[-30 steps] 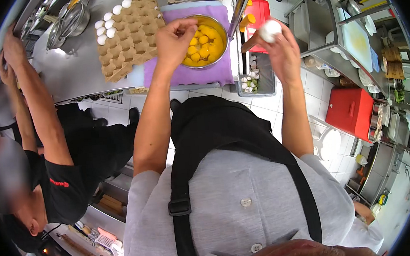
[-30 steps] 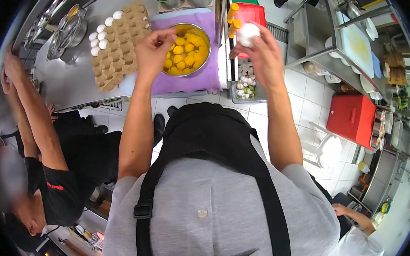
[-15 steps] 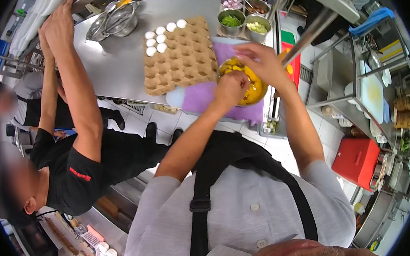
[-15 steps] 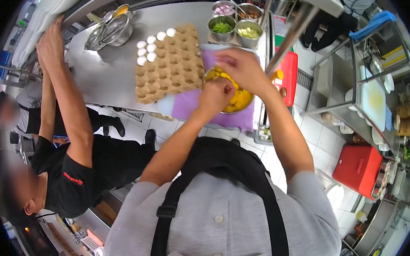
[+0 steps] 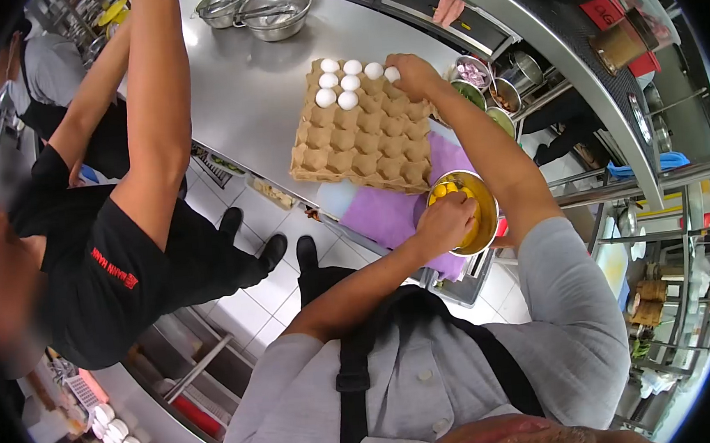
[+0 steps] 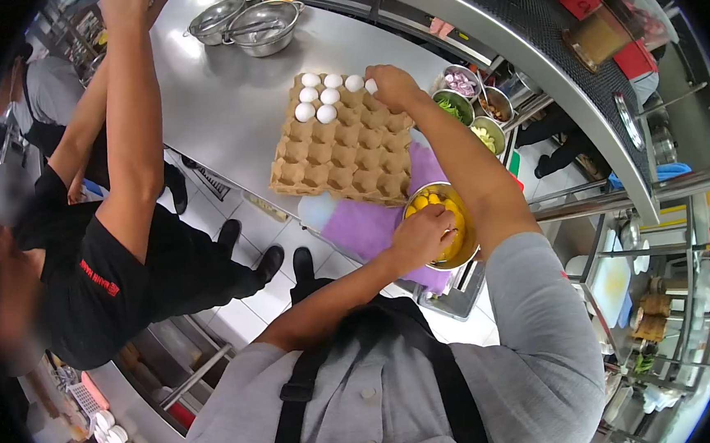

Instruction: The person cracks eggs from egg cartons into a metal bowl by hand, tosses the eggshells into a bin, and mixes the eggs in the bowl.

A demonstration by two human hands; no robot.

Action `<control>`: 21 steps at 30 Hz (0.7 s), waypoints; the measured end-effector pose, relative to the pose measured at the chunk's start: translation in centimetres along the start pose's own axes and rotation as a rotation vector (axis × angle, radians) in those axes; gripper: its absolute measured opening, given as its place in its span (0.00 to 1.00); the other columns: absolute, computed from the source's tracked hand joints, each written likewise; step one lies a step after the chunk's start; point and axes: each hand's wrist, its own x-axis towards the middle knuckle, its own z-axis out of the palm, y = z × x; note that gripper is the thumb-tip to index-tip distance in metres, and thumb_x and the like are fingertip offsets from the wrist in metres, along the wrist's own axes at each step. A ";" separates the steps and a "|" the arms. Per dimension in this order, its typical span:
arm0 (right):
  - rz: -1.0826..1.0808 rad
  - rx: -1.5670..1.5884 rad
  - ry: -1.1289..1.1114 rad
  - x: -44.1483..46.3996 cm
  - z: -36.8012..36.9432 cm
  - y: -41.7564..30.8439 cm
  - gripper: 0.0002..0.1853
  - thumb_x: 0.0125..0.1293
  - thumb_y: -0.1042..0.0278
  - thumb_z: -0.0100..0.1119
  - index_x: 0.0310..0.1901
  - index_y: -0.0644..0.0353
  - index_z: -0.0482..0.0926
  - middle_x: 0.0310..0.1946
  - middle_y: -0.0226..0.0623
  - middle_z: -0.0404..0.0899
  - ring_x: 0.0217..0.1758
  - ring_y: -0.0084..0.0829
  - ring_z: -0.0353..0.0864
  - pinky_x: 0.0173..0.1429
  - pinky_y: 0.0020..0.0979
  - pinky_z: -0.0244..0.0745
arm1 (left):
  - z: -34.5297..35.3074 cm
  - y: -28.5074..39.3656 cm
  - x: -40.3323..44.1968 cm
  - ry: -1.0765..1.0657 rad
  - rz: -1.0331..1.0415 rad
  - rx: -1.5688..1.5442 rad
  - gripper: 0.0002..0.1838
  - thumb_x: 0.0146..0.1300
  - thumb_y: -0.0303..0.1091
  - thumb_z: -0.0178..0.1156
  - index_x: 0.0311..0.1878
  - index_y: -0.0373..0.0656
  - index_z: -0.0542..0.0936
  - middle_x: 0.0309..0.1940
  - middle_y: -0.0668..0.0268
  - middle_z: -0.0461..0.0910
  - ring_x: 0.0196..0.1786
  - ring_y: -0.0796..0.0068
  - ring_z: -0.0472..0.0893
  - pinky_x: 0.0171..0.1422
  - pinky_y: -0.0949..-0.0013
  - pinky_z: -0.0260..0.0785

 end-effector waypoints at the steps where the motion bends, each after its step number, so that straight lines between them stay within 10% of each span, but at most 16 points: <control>1: 0.015 -0.011 -0.039 0.3 -0.7 -0.1 0.18 0.60 0.70 0.63 0.53 0.57 0.83 0.48 0.52 0.85 0.55 0.53 0.84 0.58 0.49 0.79 | 0.3 0.0 -0.1 0.014 0.008 -0.007 0.10 0.61 0.36 0.70 0.40 0.44 0.80 0.40 0.57 0.82 0.44 0.54 0.85 0.46 0.53 0.79; 9: 0.148 0.587 0.455 -7.1 -3.7 0.2 0.26 0.64 0.63 0.69 0.65 0.45 0.82 0.41 0.40 0.83 0.37 0.30 0.80 0.48 0.32 0.78 | 0.4 -0.1 0.1 0.038 0.003 -0.025 0.10 0.62 0.34 0.67 0.42 0.40 0.80 0.40 0.53 0.81 0.43 0.47 0.84 0.47 0.49 0.79; 12: 0.144 1.167 0.600 -18.1 -6.9 -2.9 0.20 0.71 0.74 0.63 0.63 0.56 0.81 0.44 0.30 0.84 0.39 0.21 0.80 0.49 0.26 0.80 | 0.9 -0.5 0.3 0.141 0.088 -0.019 0.08 0.62 0.31 0.68 0.41 0.41 0.80 0.41 0.51 0.82 0.42 0.44 0.83 0.48 0.46 0.77; 15: 0.224 1.106 0.630 -29.9 -7.1 -4.8 0.23 0.72 0.77 0.63 0.68 0.60 0.75 0.54 0.34 0.83 0.48 0.23 0.83 0.56 0.28 0.80 | 0.6 -0.2 0.3 0.243 0.195 -0.112 0.07 0.61 0.26 0.68 0.41 0.42 0.80 0.40 0.51 0.82 0.43 0.42 0.82 0.47 0.47 0.76; 21: 0.466 0.901 0.599 -41.2 -4.4 -7.7 0.23 0.68 0.76 0.70 0.64 0.62 0.79 0.54 0.35 0.84 0.48 0.23 0.83 0.48 0.26 0.79 | 0.5 -0.7 1.1 0.316 0.007 -0.503 0.07 0.67 0.28 0.69 0.46 0.39 0.84 0.34 0.61 0.86 0.34 0.71 0.84 0.42 0.69 0.77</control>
